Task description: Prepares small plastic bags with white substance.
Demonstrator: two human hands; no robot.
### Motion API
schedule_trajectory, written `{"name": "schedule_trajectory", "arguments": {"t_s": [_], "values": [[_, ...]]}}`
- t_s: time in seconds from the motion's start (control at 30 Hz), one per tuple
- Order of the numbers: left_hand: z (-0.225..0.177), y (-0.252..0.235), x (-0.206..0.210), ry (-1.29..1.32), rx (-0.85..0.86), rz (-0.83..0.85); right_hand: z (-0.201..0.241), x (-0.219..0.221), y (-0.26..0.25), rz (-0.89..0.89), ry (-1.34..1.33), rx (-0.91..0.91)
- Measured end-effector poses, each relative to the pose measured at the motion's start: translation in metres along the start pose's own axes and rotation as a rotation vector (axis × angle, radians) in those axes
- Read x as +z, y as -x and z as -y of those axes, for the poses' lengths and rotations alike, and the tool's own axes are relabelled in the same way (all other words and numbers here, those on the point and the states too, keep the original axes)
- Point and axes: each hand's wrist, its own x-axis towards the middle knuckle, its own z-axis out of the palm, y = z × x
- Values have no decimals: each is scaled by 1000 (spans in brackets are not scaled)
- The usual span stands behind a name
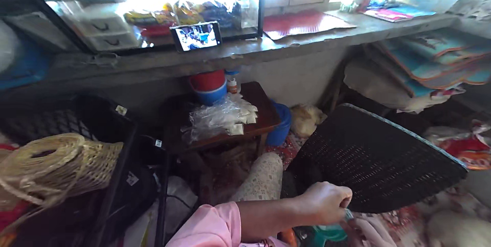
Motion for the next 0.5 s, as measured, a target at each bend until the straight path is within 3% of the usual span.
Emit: {"name": "schedule_trajectory", "arguments": {"t_s": [0.1,0.2,0.33,0.5], "values": [[7,0,-3,24,-19,26,1,-10,0,138,59,28],[-4,5,-3,59,65,-49,0,-6,0,30,44,-1],[-2,6,0,47,46,-5,7,-3,2,139,27,31],[-3,8,-2,111,72,-45,8,2,3,6,-17,-7]]}}
